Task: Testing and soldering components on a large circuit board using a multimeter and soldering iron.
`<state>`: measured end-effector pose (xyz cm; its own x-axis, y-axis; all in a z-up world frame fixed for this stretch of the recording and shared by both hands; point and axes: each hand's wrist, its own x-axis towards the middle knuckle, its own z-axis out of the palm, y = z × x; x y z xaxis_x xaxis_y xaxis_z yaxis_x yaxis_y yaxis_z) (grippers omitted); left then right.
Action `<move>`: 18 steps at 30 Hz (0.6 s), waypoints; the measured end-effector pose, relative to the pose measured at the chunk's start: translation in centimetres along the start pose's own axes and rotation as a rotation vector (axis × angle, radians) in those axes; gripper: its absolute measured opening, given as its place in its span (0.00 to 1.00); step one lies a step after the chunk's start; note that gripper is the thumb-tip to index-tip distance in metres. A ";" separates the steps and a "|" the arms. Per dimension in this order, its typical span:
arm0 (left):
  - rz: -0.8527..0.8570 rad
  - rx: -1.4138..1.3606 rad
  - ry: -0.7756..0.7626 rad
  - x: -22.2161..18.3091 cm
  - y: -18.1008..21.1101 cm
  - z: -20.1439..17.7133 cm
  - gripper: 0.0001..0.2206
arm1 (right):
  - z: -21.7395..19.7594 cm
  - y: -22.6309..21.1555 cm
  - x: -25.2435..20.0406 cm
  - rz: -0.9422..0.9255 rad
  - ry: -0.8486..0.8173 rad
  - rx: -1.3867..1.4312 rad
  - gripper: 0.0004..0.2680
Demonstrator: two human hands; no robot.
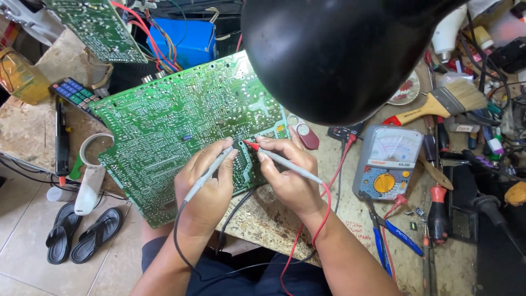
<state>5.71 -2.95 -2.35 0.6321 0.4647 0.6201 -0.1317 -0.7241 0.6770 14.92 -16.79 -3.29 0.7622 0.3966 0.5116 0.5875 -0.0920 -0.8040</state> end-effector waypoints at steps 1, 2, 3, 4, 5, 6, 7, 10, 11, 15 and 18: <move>-0.006 0.009 -0.002 0.0 0.0 0.0 0.07 | 0.0 0.0 0.0 -0.007 -0.002 0.012 0.03; -0.004 0.007 -0.004 0.0 0.0 0.0 0.07 | 0.0 -0.1 0.0 -0.007 0.000 0.010 0.03; 0.002 0.021 -0.002 0.0 0.0 0.1 0.06 | 0.0 -0.2 0.0 0.002 -0.001 0.011 0.03; 0.008 0.038 0.001 0.0 -0.1 0.1 0.06 | 0.0 -0.3 0.1 0.010 -0.003 0.013 0.04; 0.010 0.037 0.001 0.0 0.0 0.1 0.06 | 0.0 -0.2 0.1 0.009 -0.001 0.013 0.04; 0.008 0.035 -0.001 0.0 0.0 0.1 0.06 | -0.1 -0.1 0.0 0.008 -0.004 0.016 0.04; 0.006 0.033 -0.003 0.0 0.0 0.1 0.06 | -0.1 0.0 0.0 0.008 -0.007 0.019 0.04; 0.003 0.051 -0.007 0.0 0.1 0.1 0.06 | -0.1 -0.2 0.1 0.007 -0.010 0.020 0.04; 0.003 0.052 -0.006 0.0 0.1 0.1 0.06 | -0.2 -0.3 0.1 0.007 -0.011 0.020 0.04; -0.015 0.030 -0.013 0.0 0.2 0.0 0.06 | -0.2 -0.3 0.0 0.009 -0.009 0.019 0.03; -0.020 0.035 -0.018 0.0 0.3 0.0 0.07 | -0.2 -0.4 0.0 0.011 -0.010 0.012 0.03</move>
<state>5.71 -3.15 -2.17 0.6478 0.4705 0.5992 -0.0925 -0.7322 0.6748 14.79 -16.94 -2.91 0.7655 0.4051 0.4999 0.5761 -0.0855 -0.8129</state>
